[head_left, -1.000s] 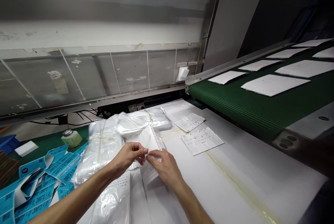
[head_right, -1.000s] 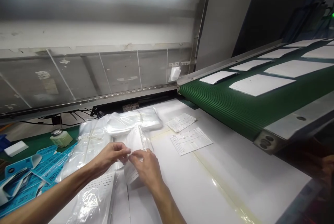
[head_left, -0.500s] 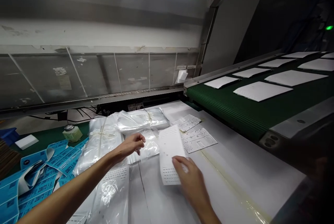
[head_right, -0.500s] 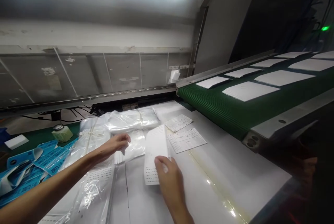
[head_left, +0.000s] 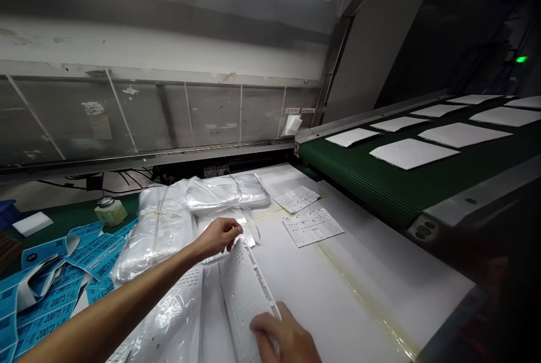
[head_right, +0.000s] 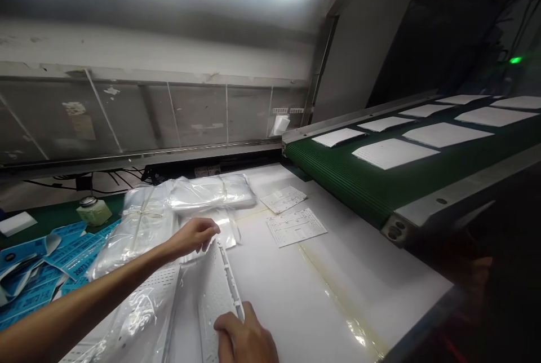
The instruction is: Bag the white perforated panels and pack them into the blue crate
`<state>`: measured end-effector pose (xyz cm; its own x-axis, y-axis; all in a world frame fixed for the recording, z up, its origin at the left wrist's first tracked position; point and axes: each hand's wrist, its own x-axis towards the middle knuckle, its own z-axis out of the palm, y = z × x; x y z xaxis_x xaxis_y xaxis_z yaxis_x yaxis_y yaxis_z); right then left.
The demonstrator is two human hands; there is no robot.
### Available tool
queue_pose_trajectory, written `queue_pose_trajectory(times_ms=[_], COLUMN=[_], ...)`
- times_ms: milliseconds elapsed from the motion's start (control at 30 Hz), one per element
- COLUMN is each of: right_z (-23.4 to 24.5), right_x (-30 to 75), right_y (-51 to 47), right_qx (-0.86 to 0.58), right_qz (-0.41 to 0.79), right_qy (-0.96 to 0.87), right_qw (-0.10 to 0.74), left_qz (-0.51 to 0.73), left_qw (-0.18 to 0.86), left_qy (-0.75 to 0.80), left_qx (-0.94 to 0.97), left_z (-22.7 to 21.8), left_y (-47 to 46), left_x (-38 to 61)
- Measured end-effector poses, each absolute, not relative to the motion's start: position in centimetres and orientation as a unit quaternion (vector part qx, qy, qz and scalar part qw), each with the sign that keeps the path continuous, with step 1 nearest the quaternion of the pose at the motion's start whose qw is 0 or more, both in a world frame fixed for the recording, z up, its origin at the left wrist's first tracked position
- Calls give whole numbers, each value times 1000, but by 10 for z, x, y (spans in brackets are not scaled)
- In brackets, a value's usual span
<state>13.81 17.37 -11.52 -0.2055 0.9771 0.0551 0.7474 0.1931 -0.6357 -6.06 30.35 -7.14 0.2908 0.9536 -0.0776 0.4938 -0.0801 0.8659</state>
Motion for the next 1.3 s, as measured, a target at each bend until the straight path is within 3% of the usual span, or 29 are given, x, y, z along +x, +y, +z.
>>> queue_pose_trajectory(times_ms=[133,267,867,1033,1133,1200,1300], right_z=[-75,-57,-84,-97,-103,-109,-119], right_x=[151,152,128,135,150,163,176], right_y=[198,207,218,208,193,180,162], right_qx=[-577,-573,-569,-574,-569,-567,-578], right_qz=[404,482,502,574,557,534,506], right_qy=[-653,-603,-506,-426,-438,-422,-372], right_qw=[277,274,409,400,417,464,521], left_qz=[291,285,204,149,121,160,363], left_qw=[326,261,124,125,124,127,177], left_qy=[555,559,487,451,411,379,444], left_qx=[708,733,840,871,895,902,800], left_z=[-73,-77,-77,-85,-83,-75,-60], left_y=[299,297,268,235,212,199,192], left_x=[-61,-64,-34,-16,-5,-2,-5])
